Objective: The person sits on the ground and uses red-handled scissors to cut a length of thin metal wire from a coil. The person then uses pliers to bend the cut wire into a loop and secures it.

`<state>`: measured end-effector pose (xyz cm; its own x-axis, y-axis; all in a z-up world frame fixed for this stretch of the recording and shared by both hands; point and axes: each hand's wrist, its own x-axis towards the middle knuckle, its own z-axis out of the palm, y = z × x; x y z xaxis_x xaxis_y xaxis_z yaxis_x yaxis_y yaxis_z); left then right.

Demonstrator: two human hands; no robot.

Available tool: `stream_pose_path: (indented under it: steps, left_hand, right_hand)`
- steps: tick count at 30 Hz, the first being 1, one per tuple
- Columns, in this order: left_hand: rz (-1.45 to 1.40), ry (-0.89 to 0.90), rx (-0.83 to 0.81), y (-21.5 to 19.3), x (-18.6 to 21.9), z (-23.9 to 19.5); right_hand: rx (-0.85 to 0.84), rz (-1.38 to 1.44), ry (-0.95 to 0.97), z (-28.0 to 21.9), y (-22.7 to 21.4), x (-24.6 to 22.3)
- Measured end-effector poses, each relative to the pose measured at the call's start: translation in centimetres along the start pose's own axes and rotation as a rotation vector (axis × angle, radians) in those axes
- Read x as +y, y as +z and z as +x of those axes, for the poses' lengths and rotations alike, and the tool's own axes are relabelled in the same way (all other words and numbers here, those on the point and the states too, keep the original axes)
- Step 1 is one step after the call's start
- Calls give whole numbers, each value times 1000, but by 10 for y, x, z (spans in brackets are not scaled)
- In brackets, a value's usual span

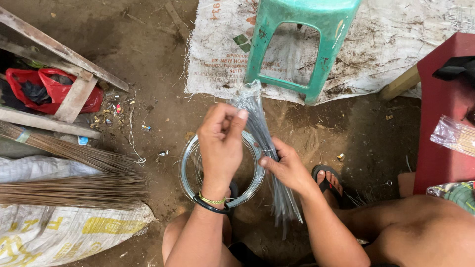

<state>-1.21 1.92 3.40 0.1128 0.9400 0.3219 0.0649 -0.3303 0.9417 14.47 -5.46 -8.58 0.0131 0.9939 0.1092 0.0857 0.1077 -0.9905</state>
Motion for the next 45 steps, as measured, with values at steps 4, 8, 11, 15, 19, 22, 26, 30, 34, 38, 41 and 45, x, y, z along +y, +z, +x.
stream_pose_path:
  steps: [4,8,11,15,19,22,26,30,34,38,41,45]
  left_hand:
    - [49,92,88,-10,3,2]
    - [25,122,137,-17,6,4]
    - [41,133,142,-20,9,6]
    - [86,102,44,-20,11,7]
    - [159,91,-95,-19,12,4]
    - [200,31,-165,-16,13,2]
    - [53,49,-94,-13,11,-1]
    - [-121,158,36,-28,10,7]
    - [-97,194,271,-46,8,7]
    - [-102,259,425,-66,8,9]
    - [-105,231,431,-73,6,8]
    - [-109,180,403,-73,3,8]
  right_hand:
    - [-44,167,243,2,-12,16]
    - [-129,156,296,3,-22,21]
    - [-191,255,327,-1,-17,19]
    - [-305,400,209,-7,-7,15]
    - [-142,634,320,-7,11,12]
    - [-98,762,378,-6,18,6]
    - [-76,807,306,-8,17,8]
    - [37,383,299,0,6,36]
    - [91,38,278,1,-11,76]
    - [89,-491,470,-1,-41,100]
    - [134,-917,385,-1,-68,111]
    - [-157,-1373,650,20,-104,135]
